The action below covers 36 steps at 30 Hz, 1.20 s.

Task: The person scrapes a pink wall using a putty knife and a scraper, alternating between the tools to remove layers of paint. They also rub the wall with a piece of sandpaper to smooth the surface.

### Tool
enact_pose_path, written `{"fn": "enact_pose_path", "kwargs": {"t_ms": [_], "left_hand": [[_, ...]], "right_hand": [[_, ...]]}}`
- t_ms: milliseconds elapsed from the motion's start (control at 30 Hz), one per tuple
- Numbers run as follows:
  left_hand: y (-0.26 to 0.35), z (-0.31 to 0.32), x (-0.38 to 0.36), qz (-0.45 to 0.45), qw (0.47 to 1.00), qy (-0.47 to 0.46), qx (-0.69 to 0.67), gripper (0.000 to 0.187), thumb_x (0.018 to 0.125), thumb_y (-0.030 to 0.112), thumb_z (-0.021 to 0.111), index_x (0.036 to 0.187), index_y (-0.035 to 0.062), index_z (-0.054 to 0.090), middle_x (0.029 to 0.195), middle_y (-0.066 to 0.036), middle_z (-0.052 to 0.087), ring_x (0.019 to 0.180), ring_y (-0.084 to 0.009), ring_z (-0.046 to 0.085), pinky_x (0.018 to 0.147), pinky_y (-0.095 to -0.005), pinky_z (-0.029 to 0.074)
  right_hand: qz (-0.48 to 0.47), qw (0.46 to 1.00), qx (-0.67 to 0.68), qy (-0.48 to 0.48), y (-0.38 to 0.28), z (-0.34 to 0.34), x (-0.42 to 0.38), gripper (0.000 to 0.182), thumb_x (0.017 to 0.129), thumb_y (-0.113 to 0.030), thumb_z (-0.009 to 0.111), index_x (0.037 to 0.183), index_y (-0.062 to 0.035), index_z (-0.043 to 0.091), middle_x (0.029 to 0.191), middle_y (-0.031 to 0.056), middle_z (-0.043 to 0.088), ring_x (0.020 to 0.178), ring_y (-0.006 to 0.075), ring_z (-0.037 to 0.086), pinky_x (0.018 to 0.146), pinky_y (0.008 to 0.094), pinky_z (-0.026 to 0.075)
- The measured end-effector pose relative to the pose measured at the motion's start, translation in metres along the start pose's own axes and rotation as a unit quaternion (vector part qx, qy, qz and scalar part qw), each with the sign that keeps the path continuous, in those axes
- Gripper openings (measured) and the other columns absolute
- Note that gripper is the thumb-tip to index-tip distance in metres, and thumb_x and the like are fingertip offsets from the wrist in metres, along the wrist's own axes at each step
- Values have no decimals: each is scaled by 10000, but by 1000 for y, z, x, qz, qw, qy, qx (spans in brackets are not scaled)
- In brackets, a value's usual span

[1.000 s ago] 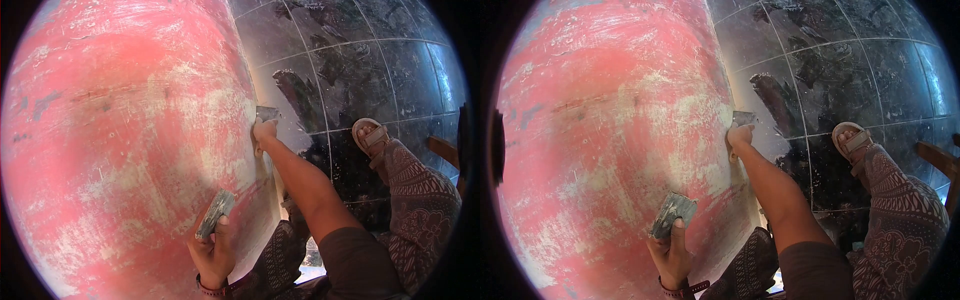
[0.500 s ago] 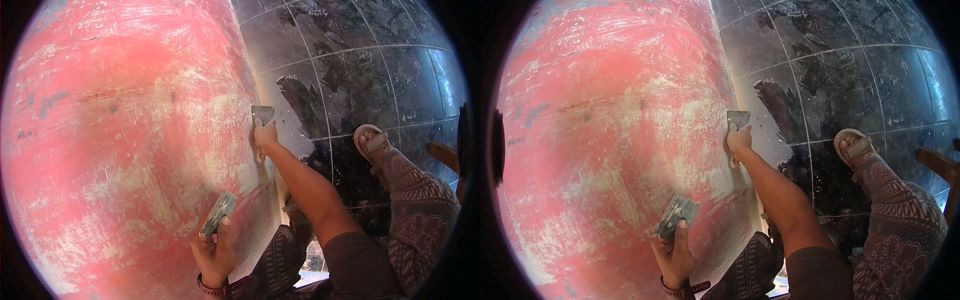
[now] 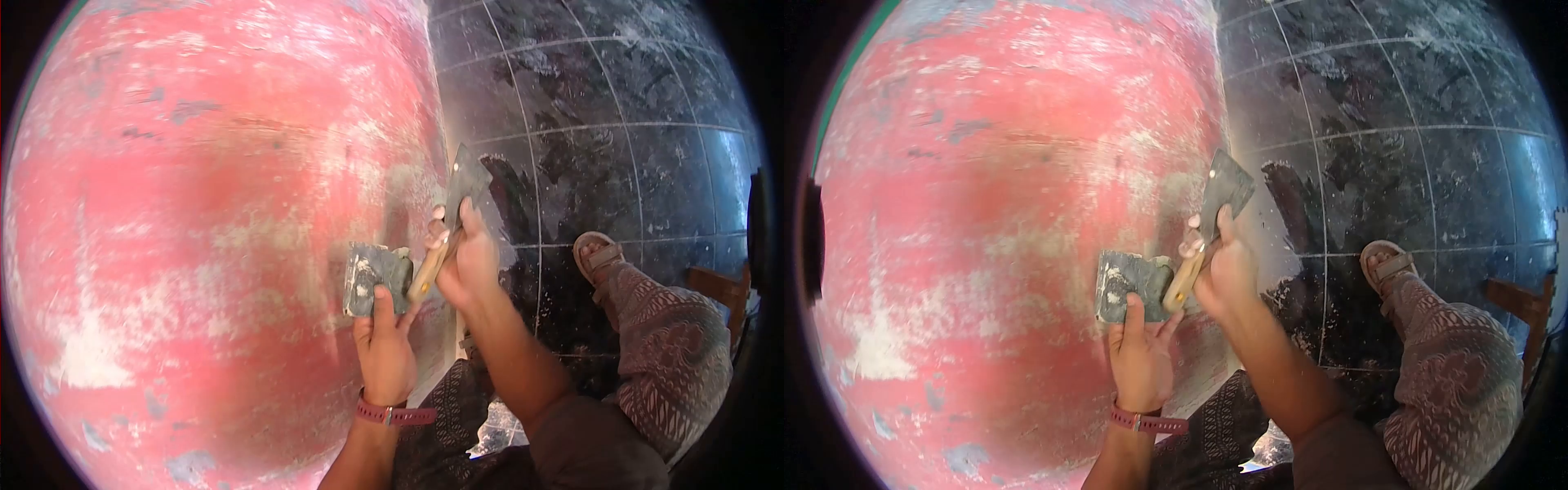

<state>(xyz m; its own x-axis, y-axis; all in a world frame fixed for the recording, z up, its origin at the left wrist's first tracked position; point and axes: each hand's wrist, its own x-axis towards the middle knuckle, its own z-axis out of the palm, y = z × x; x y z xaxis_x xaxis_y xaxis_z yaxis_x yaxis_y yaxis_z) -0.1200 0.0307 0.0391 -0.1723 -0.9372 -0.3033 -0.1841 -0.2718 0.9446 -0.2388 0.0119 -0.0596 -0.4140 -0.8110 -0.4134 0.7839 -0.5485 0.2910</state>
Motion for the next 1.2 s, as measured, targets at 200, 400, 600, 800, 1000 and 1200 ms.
{"fn": "enact_pose_path", "kwargs": {"t_ms": [200, 400, 600, 800, 1000, 1200], "left_hand": [[27, 12, -15, 10, 984, -15, -180, 375, 1119, 328, 542, 1349, 31, 543, 1316, -186, 666, 1185, -341, 682, 980, -515, 579], [26, -11, -13, 164, 985, -6, -58, 355, 1129, 303, 523, 1313, 1, 559, 1289, -141, 661, 1077, -266, 711, 924, -402, 615], [22, -40, -9, 269, 929, -32, 251, 433, 1131, 252, 488, 1419, -69, 527, 1431, -154, 577, 1291, -258, 588, 1088, -373, 461], [31, -40, -20, 273, 918, -24, 287, 445, 1125, 220, 484, 1451, -81, 514, 1469, -181, 557, 1349, -267, 543, 1147, -377, 396], [30, -42, -7, 348, 905, -1, 244, 439, 1131, 341, 520, 794, 72, 437, 747, 58, 381, 692, -64, 317, 596, -312, 219], [28, -41, -11, 358, 904, 6, 235, 505, 1130, 361, 535, 711, 81, 496, 640, 108, 379, 580, -19, 281, 493, -303, 190]], "right_hand": [[-62, 991, -110, -51, 15, 51, -84, 163, 1068, -211, 648, 1171, -84, 651, 1041, 31, 687, 840, 147, 621, 760, 290, 527], [-179, 859, -461, -136, -27, 18, -86, 134, 959, -103, 786, 1070, -36, 752, 846, 2, 746, 703, 88, 605, 699, 252, 493], [-395, 468, -782, -118, -67, -85, -46, 97, 968, -110, 728, 1011, -23, 733, 938, 140, 729, 758, 278, 696, 669, 382, 542], [-331, 354, -868, -110, -92, -228, -29, 80, 971, -127, 685, 973, -49, 668, 891, 169, 640, 798, 441, 644, 692, 514, 526], [-290, 354, -882, -109, -79, -236, -38, 90, 932, -118, 683, 993, -56, 661, 980, 175, 659, 888, 443, 677, 747, 536, 549], [-275, 355, -892, -58, -75, -209, -18, 142, 958, -118, 664, 1080, -47, 686, 981, 193, 684, 891, 454, 691, 783, 533, 572]]}}
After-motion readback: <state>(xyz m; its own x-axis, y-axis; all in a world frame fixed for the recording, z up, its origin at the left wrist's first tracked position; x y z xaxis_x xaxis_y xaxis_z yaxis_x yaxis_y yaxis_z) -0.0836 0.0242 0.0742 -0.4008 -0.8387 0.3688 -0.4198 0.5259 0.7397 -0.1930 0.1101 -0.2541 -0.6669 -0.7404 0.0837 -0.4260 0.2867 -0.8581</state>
